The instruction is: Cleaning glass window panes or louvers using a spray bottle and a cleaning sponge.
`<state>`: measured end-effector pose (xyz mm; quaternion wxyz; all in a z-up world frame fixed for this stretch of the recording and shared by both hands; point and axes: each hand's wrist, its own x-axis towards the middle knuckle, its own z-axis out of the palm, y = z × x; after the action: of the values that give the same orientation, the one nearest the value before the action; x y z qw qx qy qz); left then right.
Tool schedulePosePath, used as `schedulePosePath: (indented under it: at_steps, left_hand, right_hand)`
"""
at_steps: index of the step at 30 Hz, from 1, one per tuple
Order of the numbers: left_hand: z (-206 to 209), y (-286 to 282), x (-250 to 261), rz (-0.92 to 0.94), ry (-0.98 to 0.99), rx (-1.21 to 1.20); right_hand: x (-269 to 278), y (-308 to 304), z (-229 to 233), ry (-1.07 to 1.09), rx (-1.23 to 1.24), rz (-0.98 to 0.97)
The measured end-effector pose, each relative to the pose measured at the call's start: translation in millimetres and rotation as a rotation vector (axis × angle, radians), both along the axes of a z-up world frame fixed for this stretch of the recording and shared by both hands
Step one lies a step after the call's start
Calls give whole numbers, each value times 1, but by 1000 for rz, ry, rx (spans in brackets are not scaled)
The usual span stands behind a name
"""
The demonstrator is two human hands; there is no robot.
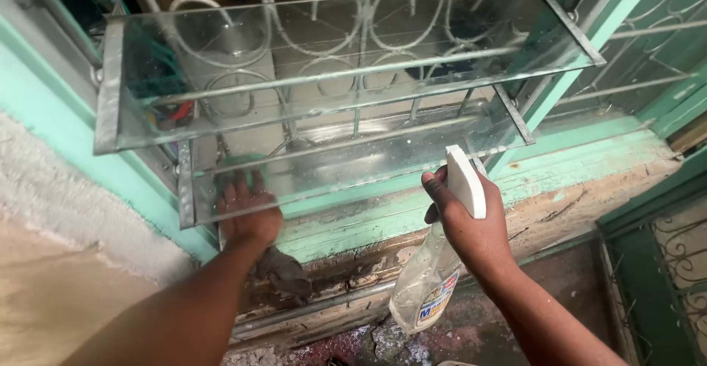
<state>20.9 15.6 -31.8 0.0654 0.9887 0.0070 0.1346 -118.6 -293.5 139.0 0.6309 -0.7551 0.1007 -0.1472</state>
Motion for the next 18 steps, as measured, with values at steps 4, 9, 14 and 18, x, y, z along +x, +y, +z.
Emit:
schedulePosePath:
  at_steps: [4, 9, 14, 18]
  left_hand:
    - [1, -49, -27, -133, 3, 294]
    - [-1, -69, -46, -377, 194, 110]
    - [6, 3, -67, -140, 148, 185]
    - [35, -26, -96, -106, 380, 245]
  right_hand:
    - [0, -7, 4, 62, -52, -39]
    - [3, -20, -1, 79, -59, -53]
    - [1, -34, -6, -4, 0, -62]
    - [-4, -41, -6, -20, 6, -74]
